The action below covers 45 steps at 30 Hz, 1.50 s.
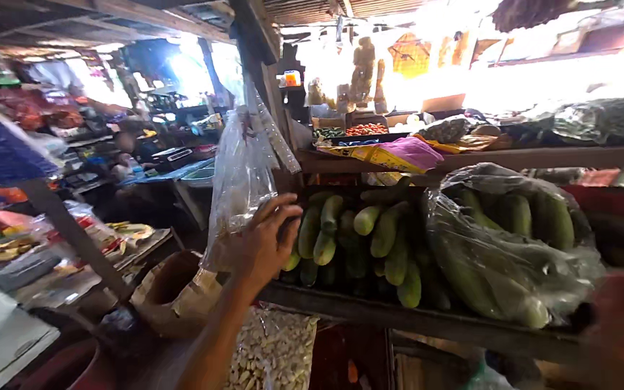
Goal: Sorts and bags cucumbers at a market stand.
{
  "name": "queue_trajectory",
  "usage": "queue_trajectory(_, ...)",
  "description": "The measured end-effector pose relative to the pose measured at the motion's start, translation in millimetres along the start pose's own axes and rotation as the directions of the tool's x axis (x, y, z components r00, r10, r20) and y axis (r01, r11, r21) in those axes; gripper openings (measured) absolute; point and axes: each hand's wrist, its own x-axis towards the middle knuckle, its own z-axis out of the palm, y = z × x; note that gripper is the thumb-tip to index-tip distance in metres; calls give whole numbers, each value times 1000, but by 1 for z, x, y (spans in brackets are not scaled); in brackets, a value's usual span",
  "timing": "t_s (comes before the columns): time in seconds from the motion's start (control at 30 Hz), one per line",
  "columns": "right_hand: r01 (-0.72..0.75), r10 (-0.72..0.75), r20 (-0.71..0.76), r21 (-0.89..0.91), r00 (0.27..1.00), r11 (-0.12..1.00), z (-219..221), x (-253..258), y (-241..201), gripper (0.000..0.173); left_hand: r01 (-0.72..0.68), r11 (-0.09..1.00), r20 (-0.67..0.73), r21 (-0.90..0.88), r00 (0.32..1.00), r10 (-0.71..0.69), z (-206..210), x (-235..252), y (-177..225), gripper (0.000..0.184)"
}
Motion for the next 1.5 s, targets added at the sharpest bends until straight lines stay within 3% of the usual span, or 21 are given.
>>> queue_trajectory(0.07,-108,100,198,27,975,994,16,-22,-70,23,92,996,18,-11,996,-92,25,-30,-9,23)
queue_trajectory(0.13,-230,244,349,-82,905,970,47,-40,-118,33,206,978,84,-14,975,-205,50,-58,-13,31)
queue_trajectory(0.2,-288,384,499,-260,777,922,78,-55,-139,55,268,963,91,-29,960,-265,73,-83,-20,48)
queue_trajectory(0.27,-316,537,592,-441,601,840,104,-58,-149,73,234,972,1,-30,972,-234,94,-102,-32,59)
queue_trajectory(0.3,-313,578,577,-498,576,809,116,-59,-149,75,210,977,-48,-28,976,-211,102,-106,-37,58)
queue_trajectory(0.4,-317,590,476,-536,652,783,139,-59,-137,69,174,985,-120,19,978,-170,111,-105,-46,52)
queue_trajectory(0.53,-355,597,426,-520,680,777,134,-54,-143,59,153,988,-105,31,983,-149,101,-105,-42,66)
queue_trajectory(0.63,-345,577,332,-549,746,761,121,-50,-157,58,-20,997,-239,-74,971,2,90,-102,-1,39)
queue_trajectory(0.7,-363,593,304,-561,746,744,116,-50,-166,56,-220,957,-280,-187,946,163,98,-102,39,30)
queue_trajectory(0.77,-406,636,309,-559,708,723,115,-54,-173,52,-407,870,-210,-279,910,359,123,-101,69,40)
queue_trajectory(0.83,-431,645,311,-536,698,726,112,-60,-171,48,-500,815,-153,-294,866,476,158,-94,84,51)
queue_trajectory(0.97,-352,449,174,-404,877,844,89,-65,-151,49,-566,817,-226,-113,815,533,199,-79,84,32)
queue_trajectory(1.03,-295,347,97,-344,933,891,64,-45,-147,48,-556,829,-192,-63,822,536,199,-76,87,38)
queue_trajectory(1.17,-199,205,7,-211,979,957,4,9,-126,51,-592,803,-49,-69,806,590,193,-67,85,38)
queue_trajectory(1.3,-37,38,-3,-314,999,949,-32,81,-90,54,-598,800,21,-49,800,600,202,-70,91,46)
queue_trajectory(1.37,18,-4,36,-403,999,915,-29,116,-64,58,-598,799,31,-63,799,600,207,-72,93,45)
queue_trajectory(1.5,14,112,264,-434,958,901,2,165,-8,53,-593,800,28,-89,802,597,209,-74,92,41)
